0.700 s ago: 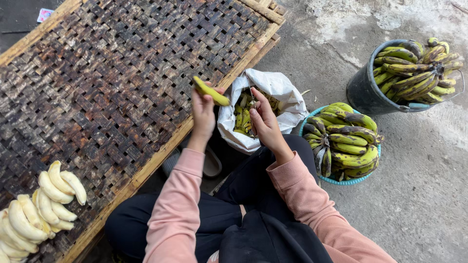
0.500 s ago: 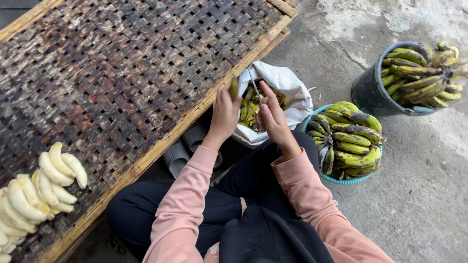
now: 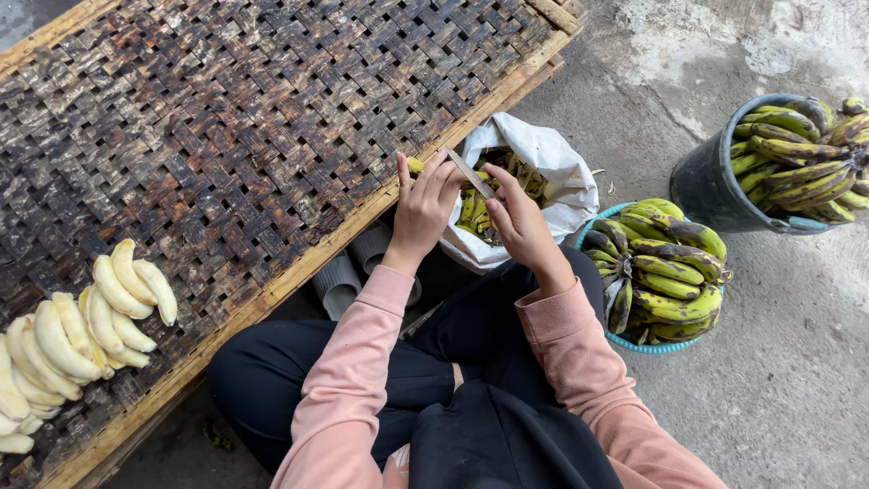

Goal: The person sits on the ground and peels green bananas with a small knife, dropping the peels into a white sack. Peeled bananas are placed one by one onto a slatted bamboo rack, and unpeeled bananas are taken from a basket and bucket.

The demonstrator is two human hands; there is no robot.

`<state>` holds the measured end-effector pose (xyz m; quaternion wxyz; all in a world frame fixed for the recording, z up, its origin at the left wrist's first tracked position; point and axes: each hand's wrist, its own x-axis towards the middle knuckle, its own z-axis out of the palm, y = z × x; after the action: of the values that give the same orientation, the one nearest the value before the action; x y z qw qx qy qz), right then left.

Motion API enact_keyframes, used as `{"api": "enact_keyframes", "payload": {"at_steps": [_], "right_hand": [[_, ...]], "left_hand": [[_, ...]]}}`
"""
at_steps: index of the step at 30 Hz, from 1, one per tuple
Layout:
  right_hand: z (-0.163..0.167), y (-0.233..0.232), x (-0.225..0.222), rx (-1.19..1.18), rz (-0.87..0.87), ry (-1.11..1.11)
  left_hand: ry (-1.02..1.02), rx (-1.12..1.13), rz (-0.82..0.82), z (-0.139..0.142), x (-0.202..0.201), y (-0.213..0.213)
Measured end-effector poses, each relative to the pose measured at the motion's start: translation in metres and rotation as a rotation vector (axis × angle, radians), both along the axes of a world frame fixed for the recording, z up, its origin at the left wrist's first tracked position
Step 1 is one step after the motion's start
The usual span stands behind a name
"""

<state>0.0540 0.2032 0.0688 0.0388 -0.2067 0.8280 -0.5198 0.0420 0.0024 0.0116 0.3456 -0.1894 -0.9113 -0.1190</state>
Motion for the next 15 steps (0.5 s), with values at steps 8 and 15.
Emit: {"api": "enact_keyframes", "payload": {"at_steps": [8, 15], "right_hand": [[-0.017, -0.009, -0.004, -0.458, 0.016, -0.354], [-0.029, 0.014, -0.024, -1.069, 0.498, -0.926]], "left_hand": [[0.049, 0.035, -0.09, -0.005, 0.002, 0.005], [-0.258, 0.575, -0.275, -0.015, 0.0, 0.014]]}}
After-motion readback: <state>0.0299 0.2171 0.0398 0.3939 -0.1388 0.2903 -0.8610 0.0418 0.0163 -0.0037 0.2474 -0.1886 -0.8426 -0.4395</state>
